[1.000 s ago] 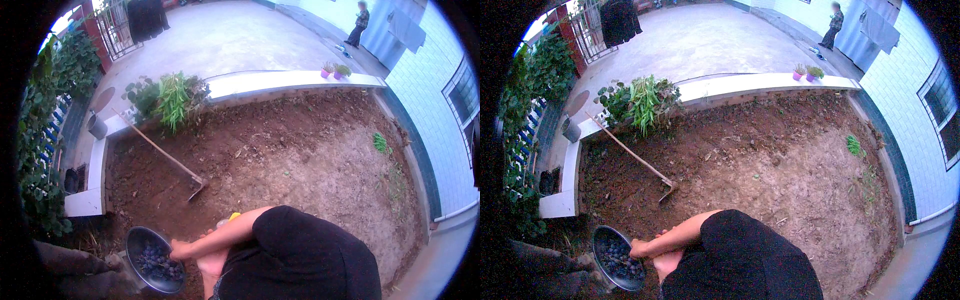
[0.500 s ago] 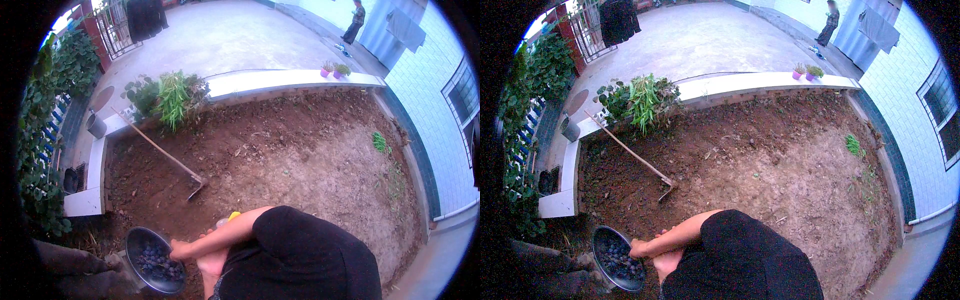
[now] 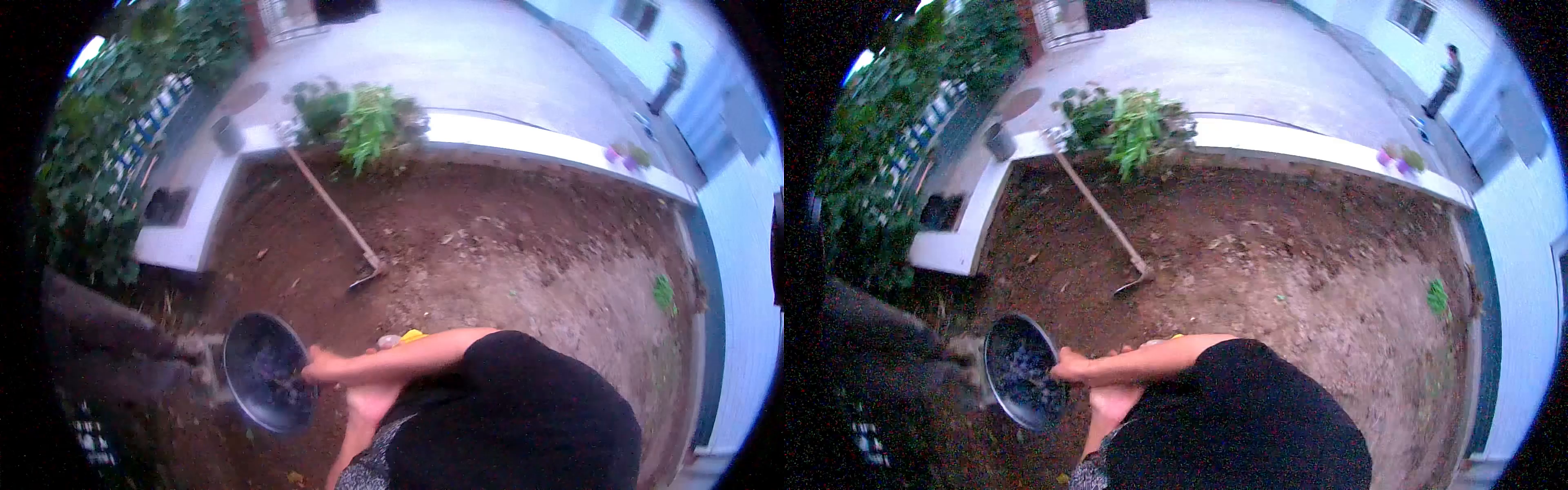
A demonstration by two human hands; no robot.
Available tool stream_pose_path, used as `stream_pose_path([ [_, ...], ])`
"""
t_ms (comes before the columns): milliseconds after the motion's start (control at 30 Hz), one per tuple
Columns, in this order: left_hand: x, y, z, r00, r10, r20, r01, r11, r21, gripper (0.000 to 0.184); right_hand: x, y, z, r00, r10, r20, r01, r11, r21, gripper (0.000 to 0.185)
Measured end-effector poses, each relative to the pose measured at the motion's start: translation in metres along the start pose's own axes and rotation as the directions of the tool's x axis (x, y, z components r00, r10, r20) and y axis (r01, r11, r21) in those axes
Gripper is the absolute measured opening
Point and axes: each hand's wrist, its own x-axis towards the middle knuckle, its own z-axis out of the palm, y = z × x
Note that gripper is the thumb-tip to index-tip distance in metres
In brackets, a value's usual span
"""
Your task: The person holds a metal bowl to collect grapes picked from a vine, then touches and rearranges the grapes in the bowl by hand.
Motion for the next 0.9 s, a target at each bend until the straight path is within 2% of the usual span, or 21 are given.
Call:
stream_pose_path([
  [33, -0.001, 0.001, 0.006, 0.999, 0.047, -0.012, -0.047, 0.999, -0.012, 0.034, 0.01, 0.008, 0.007, 0.999, 0.014, -0.031, -0.014, 1.0, -0.01, 0.045],
  [100, -0.004, 0.004, 0.012, 0.995, 0.028, -0.091, -0.049, 0.97, -0.236, 0.036, 0.033, 0.025, 0.015, 0.997, -0.08, -0.02, 0.079, 0.996, -0.041, 0.045],
  [133, -0.001, 0.006, 0.006, 0.998, 0.001, -0.059, -0.015, 0.971, -0.239, 0.037, 0.011, 0.005, 0.012, 0.999, -0.006, 0.034, 0.007, 1.0, -0.017, 0.046],
  [167, 0.001, 0.008, -0.001, 0.996, 0.051, -0.071, -0.067, 0.964, -0.256, 0.037, -0.011, -0.016, 0.004, 0.994, 0.069, 0.087, -0.069, 0.998, 0.001, 0.046],
  [233, 0.006, 0.008, -0.018, 0.99, 0.037, -0.138, -0.069, 0.97, -0.233, 0.037, 0.002, -0.004, 0.01, 0.993, -0.007, 0.12, -0.006, 0.994, 0.106, 0.044],
  [300, 0.001, 0.009, -0.013, 0.994, 0.111, -0.021, -0.112, 0.945, -0.307, 0.038, 0.023, 0.009, 0.015, 0.975, -0.047, 0.217, 0.023, 0.993, 0.113, 0.045],
  [333, -0.001, 0.009, -0.01, 0.988, 0.147, 0.038, -0.125, 0.93, -0.346, 0.038, 0.025, 0.009, 0.017, 0.966, -0.051, 0.254, 0.004, 0.983, 0.181, 0.046],
  [367, 0.0, 0.01, -0.013, 0.988, 0.153, -0.004, -0.145, 0.924, -0.355, 0.04, 0.026, 0.01, 0.021, 0.955, -0.052, 0.291, -0.023, 0.968, 0.249, 0.047],
  [400, -0.001, 0.011, -0.014, 0.983, 0.177, 0.053, -0.149, 0.927, -0.343, 0.043, 0.042, 0.023, 0.024, 0.958, -0.07, 0.279, 0.022, 0.985, 0.171, 0.045],
  [433, -0.001, 0.013, -0.012, 0.975, 0.194, 0.112, -0.148, 0.934, -0.325, 0.045, 0.034, 0.015, 0.024, 0.961, -0.044, 0.274, -0.004, 0.985, 0.17, 0.04],
  [500, -0.004, 0.015, -0.009, 0.966, 0.229, 0.123, -0.178, 0.928, -0.327, 0.048, 0.014, -0.005, 0.024, 0.965, 0.009, 0.264, -0.055, 0.984, 0.168, 0.033],
  [567, -0.006, 0.016, -0.012, 0.958, 0.252, 0.133, -0.199, 0.926, -0.32, 0.052, 0.008, -0.014, 0.024, 0.953, -0.008, 0.301, -0.033, 0.991, 0.132, 0.026],
  [633, 0.0, 0.015, -0.019, 0.958, 0.247, 0.143, -0.19, 0.926, -0.327, 0.055, 0.006, -0.019, 0.02, 0.918, 0.014, 0.396, -0.064, 0.992, 0.112, 0.036],
  [667, -0.002, 0.014, -0.015, 0.955, 0.269, 0.126, -0.211, 0.914, -0.347, 0.055, -0.012, -0.04, 0.017, 0.917, 0.086, 0.39, -0.106, 0.994, 0.031, 0.036],
  [700, -0.003, 0.013, -0.015, 0.949, 0.291, 0.117, -0.235, 0.907, -0.35, 0.055, -0.01, -0.036, 0.018, 0.908, 0.089, 0.41, -0.107, 0.994, 0.02, 0.036],
  [767, -0.001, 0.011, -0.013, 0.946, 0.281, 0.16, -0.2, 0.897, -0.393, 0.053, -0.007, -0.032, 0.021, 0.905, -0.024, 0.424, -0.049, 0.986, 0.159, 0.037],
  [833, -0.001, 0.012, -0.01, 0.949, 0.298, 0.104, -0.234, 0.885, -0.402, 0.049, -0.01, -0.033, 0.022, 0.902, 0.005, 0.433, -0.098, 0.976, 0.193, 0.038],
  [900, -0.002, 0.013, -0.01, 0.959, 0.282, 0.009, -0.253, 0.875, -0.412, 0.039, -0.009, -0.036, 0.021, 0.9, 0.065, 0.431, -0.097, 0.994, 0.054, 0.039],
])
